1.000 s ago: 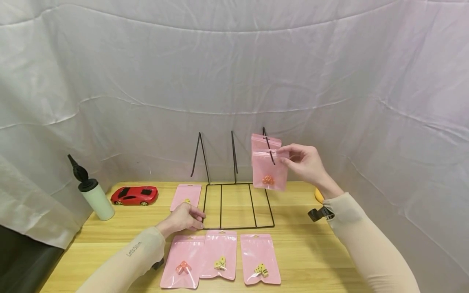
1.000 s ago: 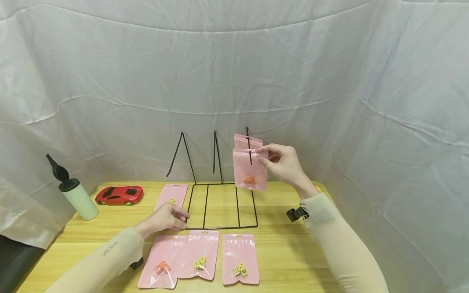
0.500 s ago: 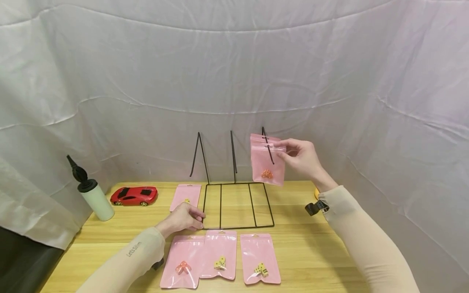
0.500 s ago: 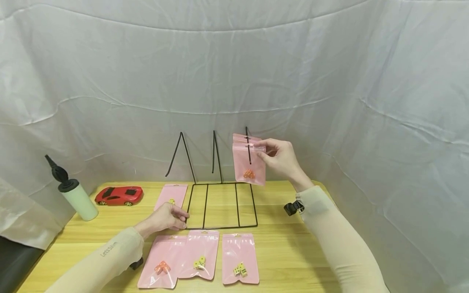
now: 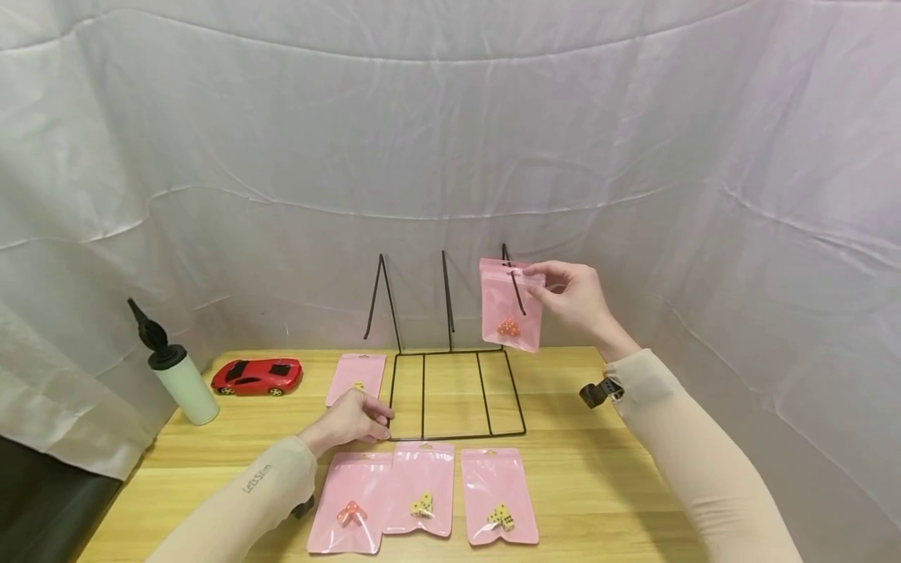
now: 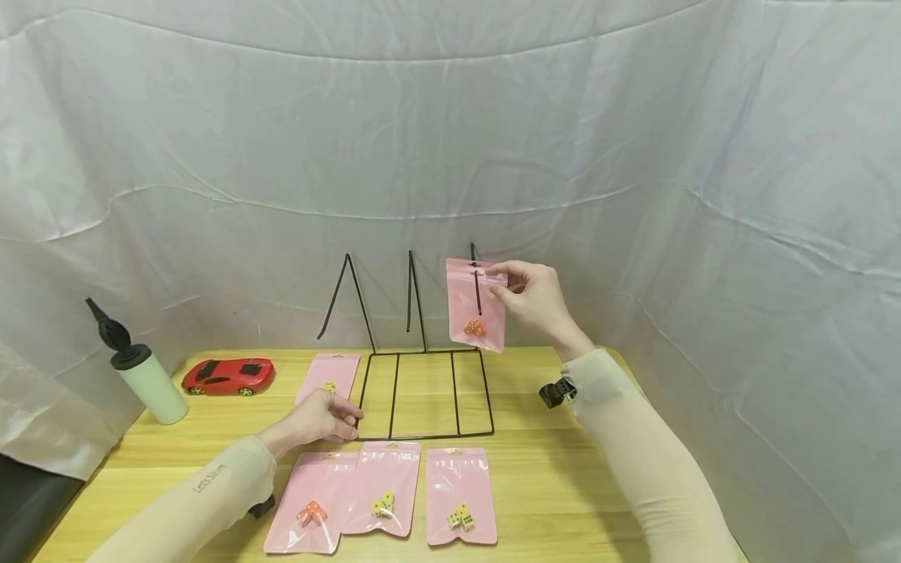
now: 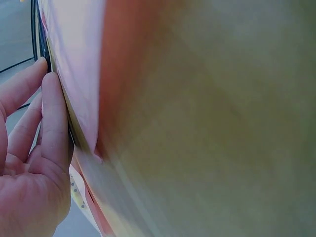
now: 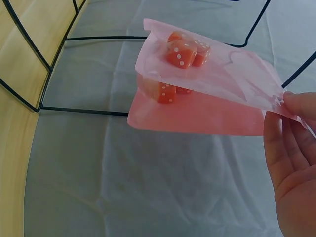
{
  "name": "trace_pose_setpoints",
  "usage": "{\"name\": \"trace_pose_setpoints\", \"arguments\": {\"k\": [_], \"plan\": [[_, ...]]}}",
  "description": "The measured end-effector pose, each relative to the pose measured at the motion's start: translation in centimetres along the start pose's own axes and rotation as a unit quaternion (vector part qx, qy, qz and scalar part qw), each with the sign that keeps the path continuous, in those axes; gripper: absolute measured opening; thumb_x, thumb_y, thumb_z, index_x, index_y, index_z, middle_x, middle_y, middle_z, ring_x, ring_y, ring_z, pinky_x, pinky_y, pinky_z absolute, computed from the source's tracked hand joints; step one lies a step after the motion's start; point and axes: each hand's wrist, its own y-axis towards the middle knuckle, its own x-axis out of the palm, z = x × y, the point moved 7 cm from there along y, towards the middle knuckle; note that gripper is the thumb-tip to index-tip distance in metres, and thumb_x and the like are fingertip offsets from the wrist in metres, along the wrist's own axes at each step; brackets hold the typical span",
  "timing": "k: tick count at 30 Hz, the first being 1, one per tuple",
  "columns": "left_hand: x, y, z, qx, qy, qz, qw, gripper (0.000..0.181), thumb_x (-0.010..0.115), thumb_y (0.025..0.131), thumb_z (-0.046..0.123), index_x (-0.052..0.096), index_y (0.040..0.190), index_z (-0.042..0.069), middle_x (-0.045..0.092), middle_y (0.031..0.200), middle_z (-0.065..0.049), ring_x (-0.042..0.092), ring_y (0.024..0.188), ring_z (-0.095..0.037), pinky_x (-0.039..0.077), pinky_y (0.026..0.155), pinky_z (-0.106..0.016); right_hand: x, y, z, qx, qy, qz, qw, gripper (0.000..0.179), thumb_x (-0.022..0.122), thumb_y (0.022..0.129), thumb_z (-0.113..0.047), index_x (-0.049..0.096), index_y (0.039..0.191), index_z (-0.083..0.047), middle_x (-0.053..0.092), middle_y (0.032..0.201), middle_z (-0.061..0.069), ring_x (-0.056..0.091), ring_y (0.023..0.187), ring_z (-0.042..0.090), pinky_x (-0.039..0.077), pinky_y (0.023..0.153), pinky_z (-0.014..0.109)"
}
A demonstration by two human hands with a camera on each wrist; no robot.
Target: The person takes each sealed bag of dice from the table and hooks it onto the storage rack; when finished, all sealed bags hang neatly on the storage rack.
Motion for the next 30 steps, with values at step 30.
{"name": "trace_pose_setpoints", "arguments": {"k": [30], "plan": [[0.2, 0.2, 0.2, 0.009, 0.002, -0.006, 0.9999, 0.037, 0.093, 0.085, -0.004, 0.083, 0.121, -0.003, 0.078, 0.096, -0.008, 0.072, 0.08, -0.012, 0.071, 0.072, -0.03, -0.2, -1.0, 0.9, 0.039, -0.022, 0.001, 0.999, 0.019, 0.085, 0.099, -0.008, 0.085, 0.118, -0.004, 0.086, 0.11, 0.021, 0.083, 0.093, 0.036, 0.057, 0.072, 0.006]]}}
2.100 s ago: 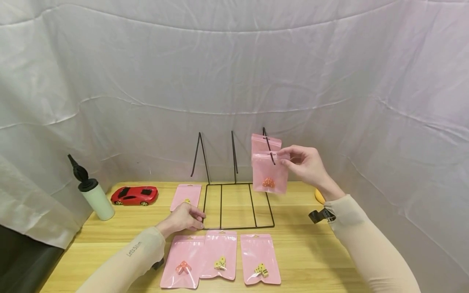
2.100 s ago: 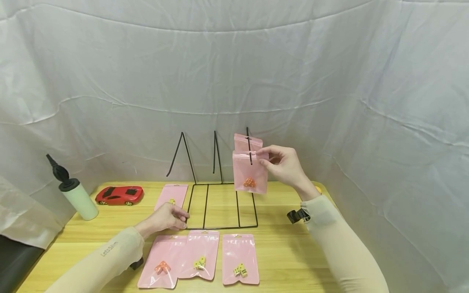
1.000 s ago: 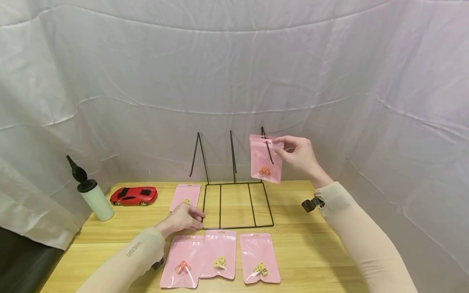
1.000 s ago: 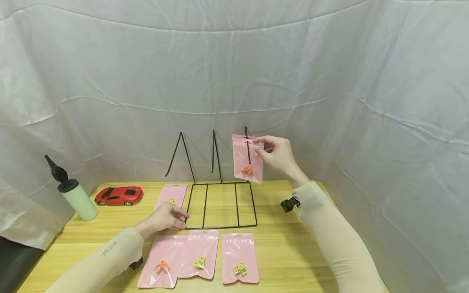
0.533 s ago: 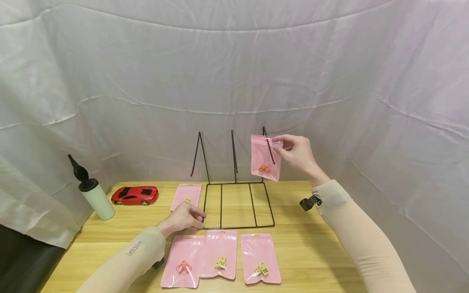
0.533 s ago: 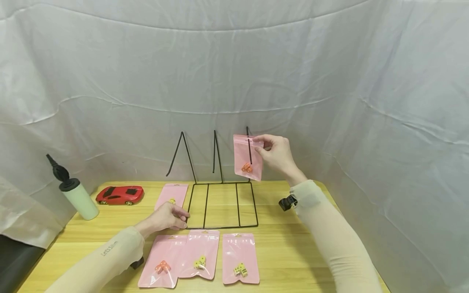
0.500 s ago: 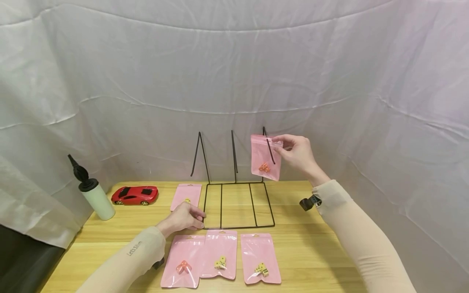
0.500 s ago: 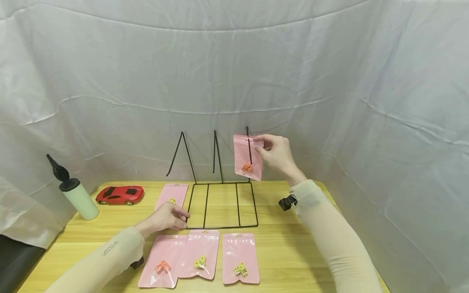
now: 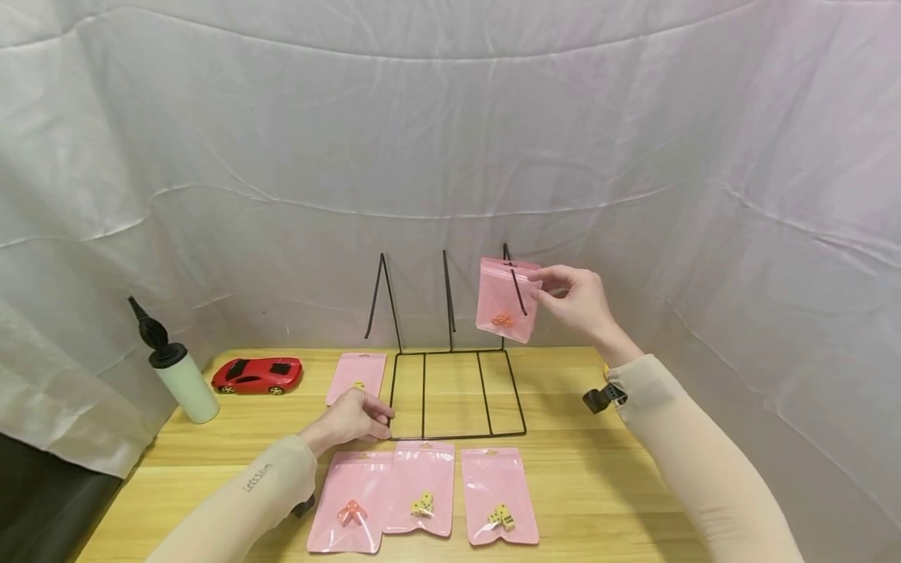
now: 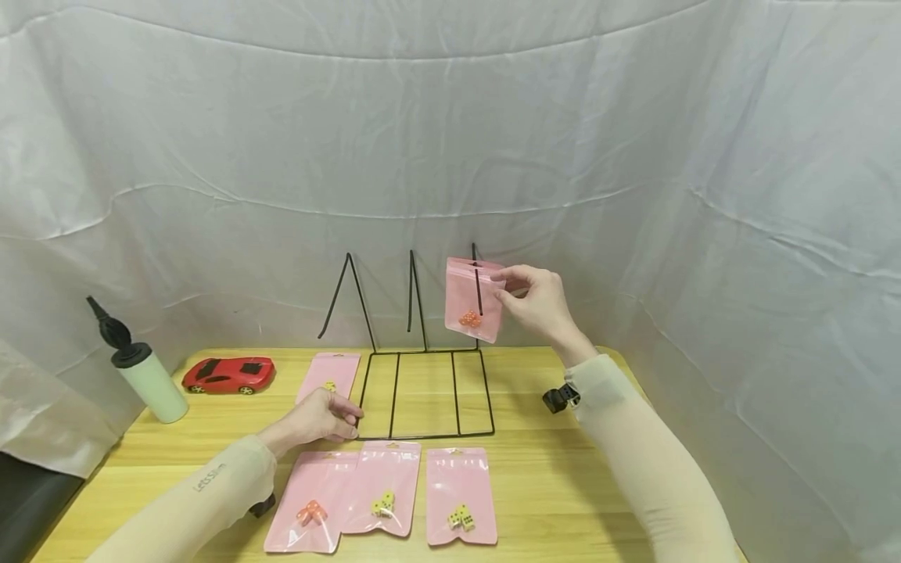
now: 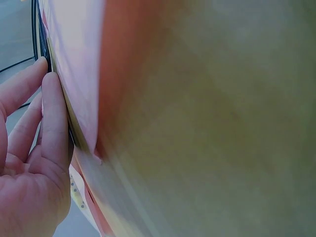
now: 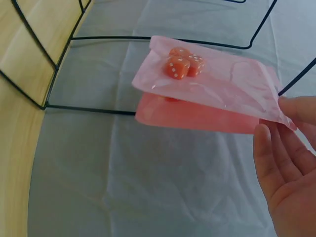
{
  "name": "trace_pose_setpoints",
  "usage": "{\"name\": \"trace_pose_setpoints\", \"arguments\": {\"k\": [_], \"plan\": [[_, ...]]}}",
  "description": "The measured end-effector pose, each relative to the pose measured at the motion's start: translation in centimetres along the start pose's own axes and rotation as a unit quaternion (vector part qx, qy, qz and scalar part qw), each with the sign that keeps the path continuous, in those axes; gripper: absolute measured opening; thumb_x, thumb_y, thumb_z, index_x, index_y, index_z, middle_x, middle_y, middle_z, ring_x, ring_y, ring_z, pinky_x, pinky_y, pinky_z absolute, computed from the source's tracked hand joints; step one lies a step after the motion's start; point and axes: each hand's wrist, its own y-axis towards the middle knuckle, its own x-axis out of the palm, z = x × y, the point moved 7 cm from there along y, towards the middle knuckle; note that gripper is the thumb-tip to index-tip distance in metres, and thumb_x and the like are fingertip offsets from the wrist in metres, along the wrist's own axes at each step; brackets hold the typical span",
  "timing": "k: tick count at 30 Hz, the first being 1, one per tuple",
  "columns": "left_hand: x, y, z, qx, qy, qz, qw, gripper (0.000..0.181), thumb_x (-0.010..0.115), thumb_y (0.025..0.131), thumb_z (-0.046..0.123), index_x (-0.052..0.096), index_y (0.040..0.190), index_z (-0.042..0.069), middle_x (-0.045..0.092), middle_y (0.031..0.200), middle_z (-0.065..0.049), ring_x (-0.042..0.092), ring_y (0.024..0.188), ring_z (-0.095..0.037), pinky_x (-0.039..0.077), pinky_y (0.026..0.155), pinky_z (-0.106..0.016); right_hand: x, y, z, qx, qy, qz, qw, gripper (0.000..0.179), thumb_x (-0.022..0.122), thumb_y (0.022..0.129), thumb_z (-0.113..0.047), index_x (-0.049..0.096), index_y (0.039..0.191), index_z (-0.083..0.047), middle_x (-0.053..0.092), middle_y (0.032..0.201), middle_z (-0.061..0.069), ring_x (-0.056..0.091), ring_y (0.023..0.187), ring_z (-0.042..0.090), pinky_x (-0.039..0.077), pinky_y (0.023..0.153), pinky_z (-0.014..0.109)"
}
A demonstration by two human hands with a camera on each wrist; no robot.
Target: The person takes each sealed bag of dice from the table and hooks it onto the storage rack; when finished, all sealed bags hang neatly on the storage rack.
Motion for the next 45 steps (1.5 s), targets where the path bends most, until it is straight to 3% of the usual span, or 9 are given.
{"name": "trace_pose_setpoints", "arguments": {"k": [6, 10, 19, 23, 28, 31, 36, 40, 45], "plan": [[0.0, 0.0, 0.0, -0.005, -0.001, 0.004, 1.0, 0.036, 0.093, 0.085, -0.004, 0.084, 0.12, -0.002, 0.077, 0.096, -0.007, 0.072, 0.081, -0.012, 0.071, 0.073, -0.03, -0.8, -2.8, 1.5, 0.031, -0.018, 0.006, 0.9993, 0.022, 0.084, 0.099, -0.008, 0.083, 0.12, -0.003, 0.086, 0.113, 0.02, 0.083, 0.096, 0.038, 0.058, 0.075, 0.008], [0.2, -0.1, 0.1, -0.002, 0.0, 0.003, 1.0, 0.037, 0.093, 0.085, -0.004, 0.084, 0.121, -0.002, 0.077, 0.097, -0.008, 0.072, 0.081, -0.012, 0.071, 0.073, -0.032, -0.3, -5.5, 2.9, 0.062, -0.02, -0.016, 0.9977, 0.023, 0.083, 0.1, -0.011, 0.082, 0.122, -0.004, 0.086, 0.113, 0.018, 0.082, 0.094, 0.033, 0.061, 0.075, 0.014], [0.3, -0.3, 0.5, 0.005, 0.006, 0.0, 1.0, 0.037, 0.093, 0.086, -0.003, 0.083, 0.122, -0.003, 0.078, 0.098, -0.009, 0.073, 0.081, -0.013, 0.071, 0.073, -0.032, 4.0, -12.7, 4.3, 0.088, 0.012, -0.137, 0.9866, 0.024, 0.085, 0.098, -0.013, 0.081, 0.121, -0.005, 0.084, 0.119, 0.019, 0.08, 0.101, 0.025, 0.066, 0.08, 0.021], [0.3, -0.2, 0.5, 0.008, 0.002, -0.002, 1.0, 0.038, 0.092, 0.086, -0.004, 0.083, 0.122, -0.004, 0.078, 0.098, -0.009, 0.073, 0.081, -0.012, 0.071, 0.073, -0.032, 6.4, -15.9, 4.0, 0.082, 0.037, -0.212, 0.9731, 0.031, 0.087, 0.096, -0.015, 0.079, 0.123, -0.002, 0.081, 0.124, 0.025, 0.08, 0.102, 0.027, 0.067, 0.078, 0.023], [0.3, 0.0, 0.1, 0.003, -0.003, -0.003, 1.0, 0.037, 0.092, 0.085, -0.004, 0.083, 0.121, -0.004, 0.078, 0.097, -0.008, 0.073, 0.081, -0.012, 0.071, 0.074, -0.032, 9.4, -19.4, 3.9, 0.056, 0.046, -0.286, 0.9554, 0.043, 0.09, 0.093, -0.02, 0.076, 0.127, 0.003, 0.081, 0.124, 0.022, 0.079, 0.108, 0.035, 0.07, 0.09, 0.031], [0.1, 0.1, -0.1, 0.001, -0.002, -0.001, 1.0, 0.038, 0.093, 0.085, -0.004, 0.083, 0.121, -0.003, 0.078, 0.097, -0.007, 0.073, 0.082, -0.012, 0.071, 0.074, -0.032, 10.6, -20.3, 4.0, 0.043, 0.004, -0.292, 0.9555, 0.044, 0.092, 0.09, -0.023, 0.078, 0.125, -0.001, 0.083, 0.118, 0.013, 0.079, 0.104, 0.028, 0.07, 0.092, 0.037], [0.1, 0.1, -0.1, 0.004, -0.001, -0.002, 1.0, 0.038, 0.093, 0.085, -0.003, 0.083, 0.122, -0.003, 0.078, 0.097, -0.007, 0.073, 0.082, -0.012, 0.071, 0.075, -0.032, 11.7, -20.5, 3.9, 0.04, -0.064, -0.264, 0.9615, 0.036, 0.094, 0.085, -0.016, 0.081, 0.117, -0.007, 0.083, 0.108, 0.004, 0.075, 0.096, 0.014, 0.066, 0.088, 0.031], [0.2, 0.1, 0.0, 0.006, -0.006, -0.005, 0.9999, 0.039, 0.093, 0.085, -0.004, 0.082, 0.122, -0.005, 0.078, 0.097, -0.007, 0.073, 0.082, -0.011, 0.071, 0.074, -0.031, 12.2, -20.1, 3.9, 0.049, -0.085, -0.26, 0.9607, 0.037, 0.097, 0.079, -0.009, 0.081, 0.113, -0.008, 0.08, 0.102, 0.001, 0.071, 0.09, 0.011, 0.062, 0.083, 0.025], [0.3, 0.1, 0.0, 0.003, -0.004, -0.004, 1.0, 0.038, 0.093, 0.085, -0.003, 0.083, 0.122, -0.004, 0.078, 0.097, -0.007, 0.072, 0.082, -0.012, 0.071, 0.074, -0.031, 12.6, -19.9, 4.4, 0.082, -0.071, -0.281, 0.9534, 0.039, 0.098, 0.075, -0.004, 0.08, 0.11, -0.007, 0.073, 0.091, -0.002, 0.062, 0.083, 0.008, 0.054, 0.076, 0.021]]}}
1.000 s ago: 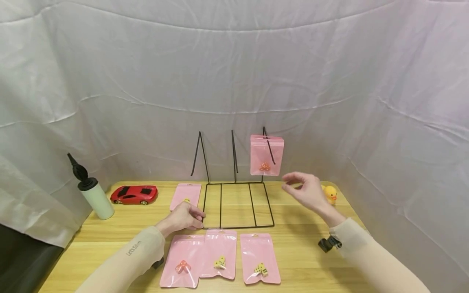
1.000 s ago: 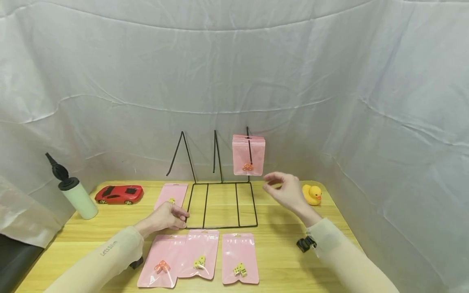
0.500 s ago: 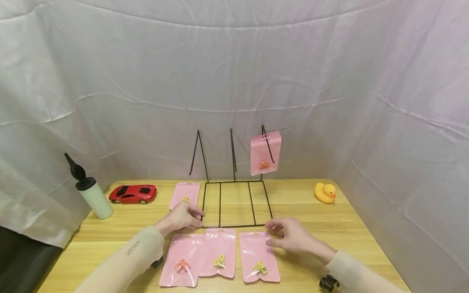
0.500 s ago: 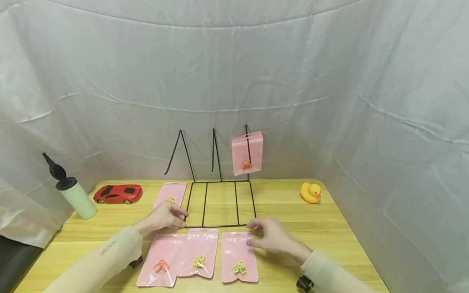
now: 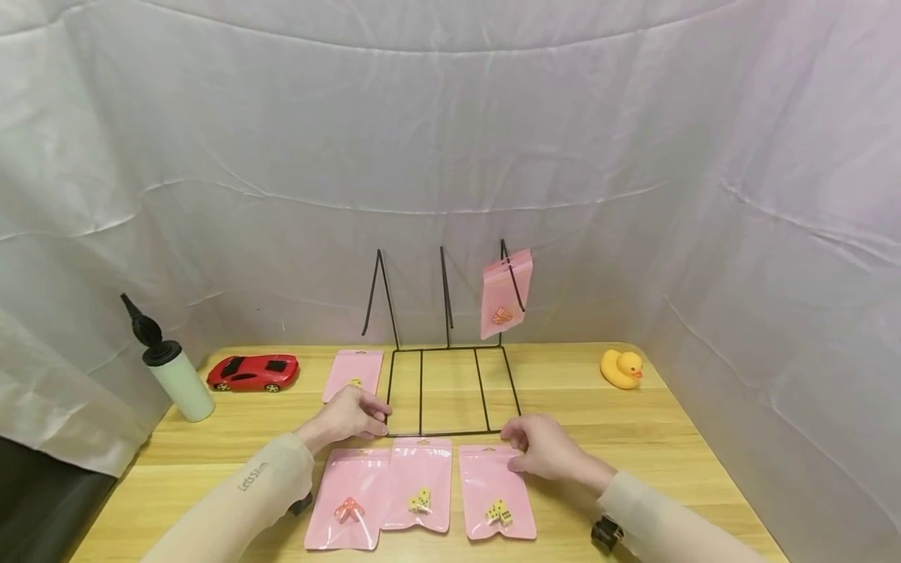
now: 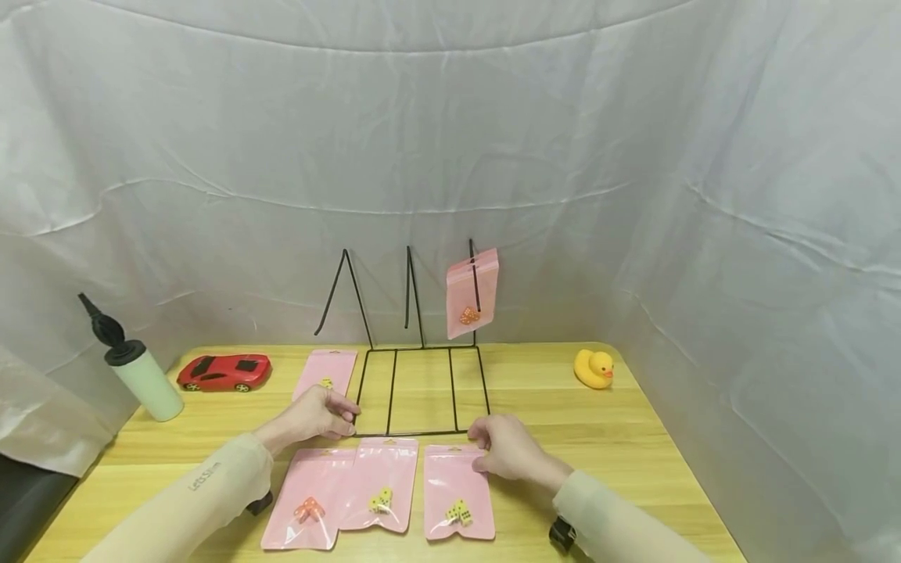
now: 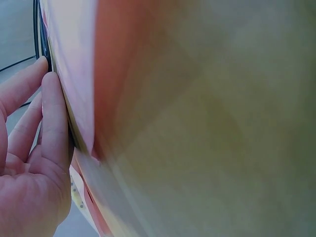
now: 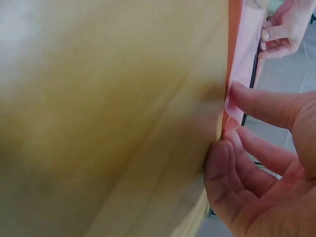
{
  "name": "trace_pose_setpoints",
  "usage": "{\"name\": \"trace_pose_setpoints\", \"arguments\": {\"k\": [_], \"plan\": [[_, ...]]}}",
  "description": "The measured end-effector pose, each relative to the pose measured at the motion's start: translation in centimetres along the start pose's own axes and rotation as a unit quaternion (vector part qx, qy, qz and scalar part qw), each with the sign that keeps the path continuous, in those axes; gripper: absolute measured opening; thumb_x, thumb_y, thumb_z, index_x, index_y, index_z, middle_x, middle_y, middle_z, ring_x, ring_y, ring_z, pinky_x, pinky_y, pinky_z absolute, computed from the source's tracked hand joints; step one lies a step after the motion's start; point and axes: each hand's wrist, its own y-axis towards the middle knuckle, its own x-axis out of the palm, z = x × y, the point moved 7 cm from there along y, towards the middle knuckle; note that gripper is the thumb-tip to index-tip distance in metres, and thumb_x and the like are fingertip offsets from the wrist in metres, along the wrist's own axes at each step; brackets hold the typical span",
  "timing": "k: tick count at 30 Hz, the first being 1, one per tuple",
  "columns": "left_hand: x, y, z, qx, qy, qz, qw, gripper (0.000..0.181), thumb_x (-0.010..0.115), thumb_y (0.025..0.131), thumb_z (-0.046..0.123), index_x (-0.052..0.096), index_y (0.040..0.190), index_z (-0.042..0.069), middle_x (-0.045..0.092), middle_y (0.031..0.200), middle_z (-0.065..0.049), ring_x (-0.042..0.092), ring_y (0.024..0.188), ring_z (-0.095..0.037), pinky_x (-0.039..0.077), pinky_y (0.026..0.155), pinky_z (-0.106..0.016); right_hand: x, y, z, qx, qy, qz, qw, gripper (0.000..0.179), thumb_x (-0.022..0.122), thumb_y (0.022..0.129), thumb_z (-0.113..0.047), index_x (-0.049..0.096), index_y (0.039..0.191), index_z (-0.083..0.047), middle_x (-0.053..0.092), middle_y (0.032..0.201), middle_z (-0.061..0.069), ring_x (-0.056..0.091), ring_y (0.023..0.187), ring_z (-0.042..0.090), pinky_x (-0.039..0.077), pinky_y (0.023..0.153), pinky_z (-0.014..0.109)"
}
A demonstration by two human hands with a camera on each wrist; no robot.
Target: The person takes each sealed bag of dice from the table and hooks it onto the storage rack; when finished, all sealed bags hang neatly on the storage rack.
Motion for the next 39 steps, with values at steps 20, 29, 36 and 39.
{"name": "trace_pose_setpoints", "arguments": {"k": [20, 29, 36, 39], "plan": [[0.0, 0.1, -0.1, -0.009, -0.007, -0.002, 0.9999, 0.037, 0.092, 0.085, -0.004, 0.083, 0.121, -0.003, 0.077, 0.096, -0.006, 0.073, 0.081, -0.012, 0.071, 0.074, -0.031, -0.4, -0.7, -0.5, -0.046, -0.012, -0.018, 0.9987, 0.021, 0.086, 0.091, -0.006, 0.073, 0.085, -0.021, 0.073, 0.084, -0.011, 0.059, 0.078, -0.003, 0.052, 0.074, 0.021], [-0.1, 0.1, -0.1, -0.005, -0.009, -0.001, 0.9999, 0.038, 0.092, 0.086, -0.004, 0.082, 0.122, -0.004, 0.077, 0.096, -0.007, 0.072, 0.081, -0.012, 0.07, 0.073, -0.03, -1.8, -1.2, -0.4, -0.041, 0.05, -0.012, 0.9978, 0.018, 0.081, 0.096, -0.004, 0.07, 0.093, -0.018, 0.075, 0.092, -0.003, 0.062, 0.078, 0.0, 0.056, 0.07, 0.019], [0.0, 0.0, 0.0, 0.004, -0.007, -0.002, 1.0, 0.037, 0.092, 0.086, -0.004, 0.082, 0.121, -0.005, 0.078, 0.095, -0.006, 0.072, 0.081, -0.011, 0.071, 0.073, -0.03, -1.8, -1.3, 0.5, -0.015, 0.118, -0.004, 0.9929, 0.026, 0.084, 0.08, 0.01, 0.071, 0.089, -0.011, 0.07, 0.084, 0.0, 0.061, 0.07, 0.001, 0.056, 0.06, 0.019], [0.0, 0.0, 0.1, 0.003, -0.007, -0.003, 1.0, 0.038, 0.092, 0.086, -0.005, 0.082, 0.122, -0.005, 0.078, 0.096, -0.007, 0.071, 0.081, -0.012, 0.071, 0.073, -0.031, -2.0, -1.4, 0.6, -0.001, 0.14, -0.006, 0.9901, 0.027, 0.084, 0.077, 0.011, 0.074, 0.092, -0.01, 0.07, 0.083, 0.003, 0.062, 0.071, 0.003, 0.057, 0.059, 0.019]]}}
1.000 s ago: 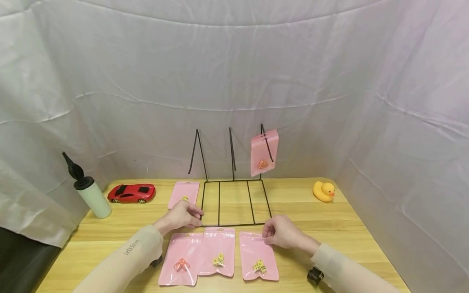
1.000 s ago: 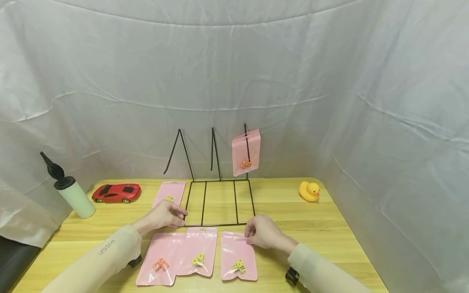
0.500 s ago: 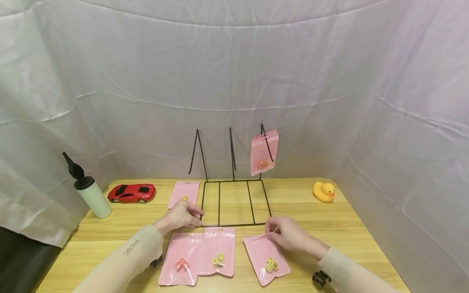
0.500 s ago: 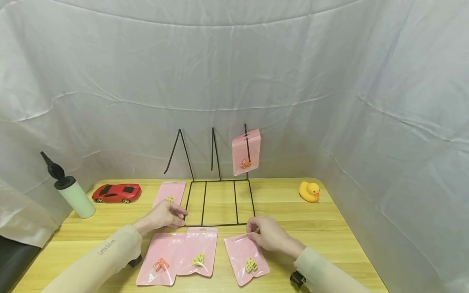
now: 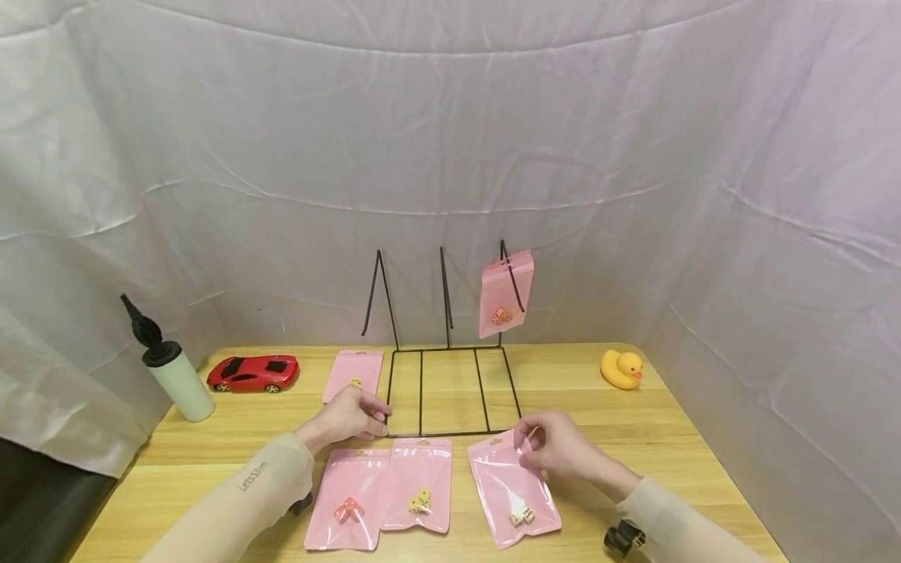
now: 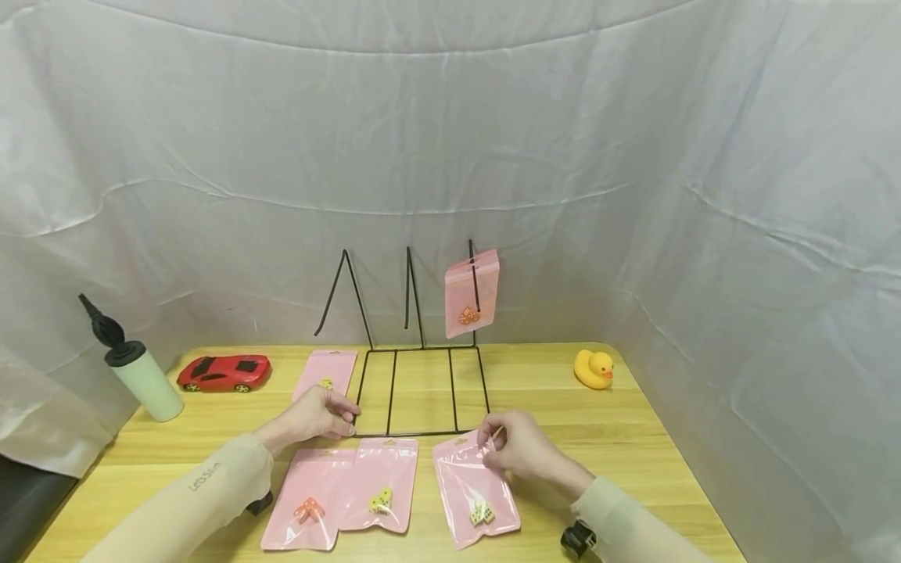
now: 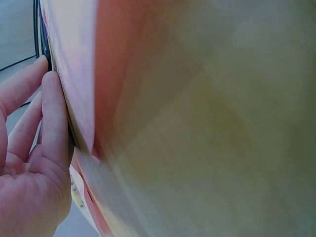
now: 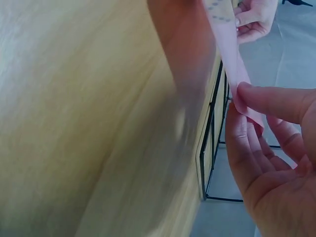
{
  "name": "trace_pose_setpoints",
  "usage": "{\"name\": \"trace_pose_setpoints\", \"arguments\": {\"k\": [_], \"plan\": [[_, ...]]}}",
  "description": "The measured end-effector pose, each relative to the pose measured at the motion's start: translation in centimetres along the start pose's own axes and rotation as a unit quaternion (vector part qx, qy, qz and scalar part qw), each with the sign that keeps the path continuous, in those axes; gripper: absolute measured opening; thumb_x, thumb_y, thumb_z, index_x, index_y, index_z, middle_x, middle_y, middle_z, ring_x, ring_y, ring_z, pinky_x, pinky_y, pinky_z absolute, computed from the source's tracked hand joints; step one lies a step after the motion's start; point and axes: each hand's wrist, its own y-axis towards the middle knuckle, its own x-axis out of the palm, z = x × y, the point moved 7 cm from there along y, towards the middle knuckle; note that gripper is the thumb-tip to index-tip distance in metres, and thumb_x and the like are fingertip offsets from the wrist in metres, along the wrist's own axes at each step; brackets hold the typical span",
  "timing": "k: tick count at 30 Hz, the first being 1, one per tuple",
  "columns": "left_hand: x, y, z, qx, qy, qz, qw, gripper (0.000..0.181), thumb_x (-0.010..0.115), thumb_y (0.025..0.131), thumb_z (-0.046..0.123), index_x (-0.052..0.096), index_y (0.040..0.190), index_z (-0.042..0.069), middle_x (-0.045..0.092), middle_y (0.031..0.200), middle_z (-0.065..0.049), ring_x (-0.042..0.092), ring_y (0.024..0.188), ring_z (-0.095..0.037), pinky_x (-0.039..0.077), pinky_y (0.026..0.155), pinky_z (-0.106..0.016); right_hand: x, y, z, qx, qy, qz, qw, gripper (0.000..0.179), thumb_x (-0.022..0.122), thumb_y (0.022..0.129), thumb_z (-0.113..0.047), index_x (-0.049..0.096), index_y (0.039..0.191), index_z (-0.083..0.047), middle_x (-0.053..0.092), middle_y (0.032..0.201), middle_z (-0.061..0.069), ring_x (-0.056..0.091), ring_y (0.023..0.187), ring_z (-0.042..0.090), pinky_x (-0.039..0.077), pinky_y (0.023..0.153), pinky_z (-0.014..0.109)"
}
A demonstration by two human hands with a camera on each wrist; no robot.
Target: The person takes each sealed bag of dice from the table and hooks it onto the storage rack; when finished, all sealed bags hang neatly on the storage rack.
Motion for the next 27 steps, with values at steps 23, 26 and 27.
{"name": "trace_pose_setpoints", "arguments": {"k": [23, 26, 27], "plan": [[0.0, 0.0, -0.1, -0.01, 0.007, -0.001, 0.9999, 0.037, 0.092, 0.086, -0.003, 0.083, 0.122, -0.003, 0.078, 0.097, -0.007, 0.073, 0.081, -0.013, 0.071, 0.074, -0.032, -2.3, -1.0, -4.7, -0.121, -0.018, 0.044, 0.9916, 0.04, 0.084, 0.084, 0.012, 0.082, 0.121, -0.003, 0.084, 0.12, 0.019, 0.075, 0.093, 0.006, 0.067, 0.073, 0.025], [0.0, 0.0, -0.1, -0.011, 0.005, -0.001, 0.9999, 0.037, 0.092, 0.086, -0.003, 0.083, 0.121, -0.003, 0.077, 0.096, -0.007, 0.073, 0.08, -0.013, 0.071, 0.073, -0.032, -2.7, -1.1, -5.4, -0.134, -0.016, 0.05, 0.9896, 0.04, 0.084, 0.085, 0.012, 0.082, 0.122, -0.004, 0.084, 0.121, 0.019, 0.074, 0.094, 0.006, 0.068, 0.072, 0.027], [0.0, 0.0, -0.1, -0.011, 0.005, 0.0, 0.9999, 0.037, 0.092, 0.086, -0.003, 0.083, 0.121, -0.003, 0.077, 0.096, -0.007, 0.073, 0.08, -0.013, 0.071, 0.073, -0.032, -2.8, -1.2, -5.6, -0.139, -0.015, 0.052, 0.9888, 0.041, 0.084, 0.085, 0.012, 0.082, 0.122, -0.004, 0.083, 0.122, 0.019, 0.075, 0.095, 0.006, 0.068, 0.072, 0.028]]}}
